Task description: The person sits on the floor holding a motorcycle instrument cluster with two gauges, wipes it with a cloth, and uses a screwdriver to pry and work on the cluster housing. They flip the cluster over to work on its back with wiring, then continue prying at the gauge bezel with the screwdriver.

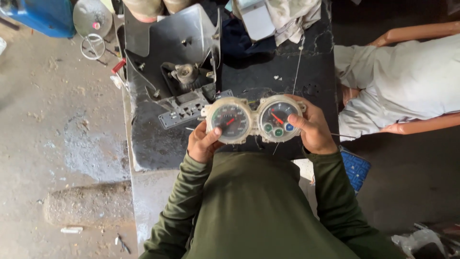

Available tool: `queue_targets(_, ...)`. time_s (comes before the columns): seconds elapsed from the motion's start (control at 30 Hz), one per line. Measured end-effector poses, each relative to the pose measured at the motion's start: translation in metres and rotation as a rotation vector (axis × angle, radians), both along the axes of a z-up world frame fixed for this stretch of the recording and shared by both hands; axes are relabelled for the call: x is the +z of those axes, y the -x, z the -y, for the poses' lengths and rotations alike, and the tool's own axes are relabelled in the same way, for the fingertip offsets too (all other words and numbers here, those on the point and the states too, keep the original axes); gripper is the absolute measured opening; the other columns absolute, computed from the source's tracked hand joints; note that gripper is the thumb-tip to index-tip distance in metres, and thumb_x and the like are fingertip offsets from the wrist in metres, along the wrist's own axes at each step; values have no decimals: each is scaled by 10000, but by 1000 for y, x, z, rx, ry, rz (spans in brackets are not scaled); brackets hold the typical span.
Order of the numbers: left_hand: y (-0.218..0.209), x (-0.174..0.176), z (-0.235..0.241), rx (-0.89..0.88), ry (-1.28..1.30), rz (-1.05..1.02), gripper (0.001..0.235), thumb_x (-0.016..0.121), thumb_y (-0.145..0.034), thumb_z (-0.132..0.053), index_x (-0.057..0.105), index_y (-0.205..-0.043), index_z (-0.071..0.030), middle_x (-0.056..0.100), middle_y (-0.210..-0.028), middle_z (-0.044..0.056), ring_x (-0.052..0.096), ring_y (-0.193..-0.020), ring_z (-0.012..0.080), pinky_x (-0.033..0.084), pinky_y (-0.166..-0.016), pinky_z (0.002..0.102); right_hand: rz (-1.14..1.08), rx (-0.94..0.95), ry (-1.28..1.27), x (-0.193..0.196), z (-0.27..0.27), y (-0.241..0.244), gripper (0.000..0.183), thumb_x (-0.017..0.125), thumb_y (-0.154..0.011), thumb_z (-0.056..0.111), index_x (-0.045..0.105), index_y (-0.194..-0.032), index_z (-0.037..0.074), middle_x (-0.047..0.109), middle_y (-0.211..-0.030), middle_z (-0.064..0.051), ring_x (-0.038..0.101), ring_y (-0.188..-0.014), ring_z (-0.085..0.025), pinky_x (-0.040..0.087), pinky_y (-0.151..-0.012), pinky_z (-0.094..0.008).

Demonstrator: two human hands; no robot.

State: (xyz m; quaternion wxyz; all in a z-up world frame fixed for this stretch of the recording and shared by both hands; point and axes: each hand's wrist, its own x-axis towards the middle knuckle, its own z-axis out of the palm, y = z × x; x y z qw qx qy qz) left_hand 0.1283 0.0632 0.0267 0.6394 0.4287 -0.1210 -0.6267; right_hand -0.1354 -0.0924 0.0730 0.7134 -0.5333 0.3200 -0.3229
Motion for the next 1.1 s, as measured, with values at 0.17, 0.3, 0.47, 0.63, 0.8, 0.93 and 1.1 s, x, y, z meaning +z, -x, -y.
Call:
queue_targets(0.17, -3, -4, 0, -15, -32, 65, 722, 767, -880, -358, 514, -1389, 87, 702, -1195, 181, 730, -1040, 248, 613, -904, 367, 9, 17, -36, -9, 1, -2, 684, 741, -906, 280, 514, -1419, -112, 684, -1271, -157, 665, -1170, -210, 512, -1066, -333)
queue_targets(0.3, 0, -6, -1, -16, -41, 72, 715, 761, -891, -363, 514, -1392, 83, 698, -1199, 188, 728, -1044, 247, 616, -916, 368, 27, 17, -62, -11, 1, 0, 669, 739, -928, 274, 508, -1421, -115, 668, -1293, -164, 648, -1198, -208, 497, -1086, -330)
queue_targets(0.47, 4, -20, -1, 13, -21, 27, 711, 745, -911, -338, 469, -1421, 73, 667, -1252, 192, 708, -1083, 268, 604, -935, 396, 30, 3, -87, -14, -3, 4, 687, 720, -939, 307, 489, -1434, -110, 664, -1300, -168, 652, -1208, -215, 503, -1085, -338)
queue_targets(0.63, 10, -15, -4, -19, 48, 19, 688, 765, -899, -269, 449, -1401, 81, 635, -1272, 208, 686, -1116, 291, 590, -955, 411, 74, -36, -118, -37, -9, 19, 747, 747, -923, 328, 465, -1458, -109, 649, -1311, -163, 633, -1227, -214, 484, -1100, -334)
queue_targets(0.8, 16, -17, -17, -21, 92, 87, 695, 786, -902, -217, 447, -1416, 105, 619, -1298, 209, 638, -1148, 271, 534, -985, 381, 115, -36, -113, -43, -23, 33, 813, 798, -889, 298, 436, -1494, -105, 647, -1292, -155, 620, -1233, -217, 477, -1121, -338)
queue_targets(0.93, 25, -21, -25, 32, 208, 225, 790, 829, -877, -239, 415, -1471, 78, 608, -1353, 189, 607, -1252, 277, 490, -1102, 370, 167, -7, -145, -46, -40, 36, 852, 834, -849, 231, 409, -1512, -92, 638, -1315, -152, 623, -1238, -226, 474, -1129, -356)
queue_targets(1.1, 29, -50, -50, 108, 212, 6, 837, 854, -806, -195, 405, -1472, 43, 608, -1318, 204, 628, -1212, 325, 527, -1081, 458, 129, 15, -232, -56, -72, 33, 896, 869, -805, 218, 407, -1515, -74, 627, -1303, -169, 632, -1213, -248, 491, -1100, -382)
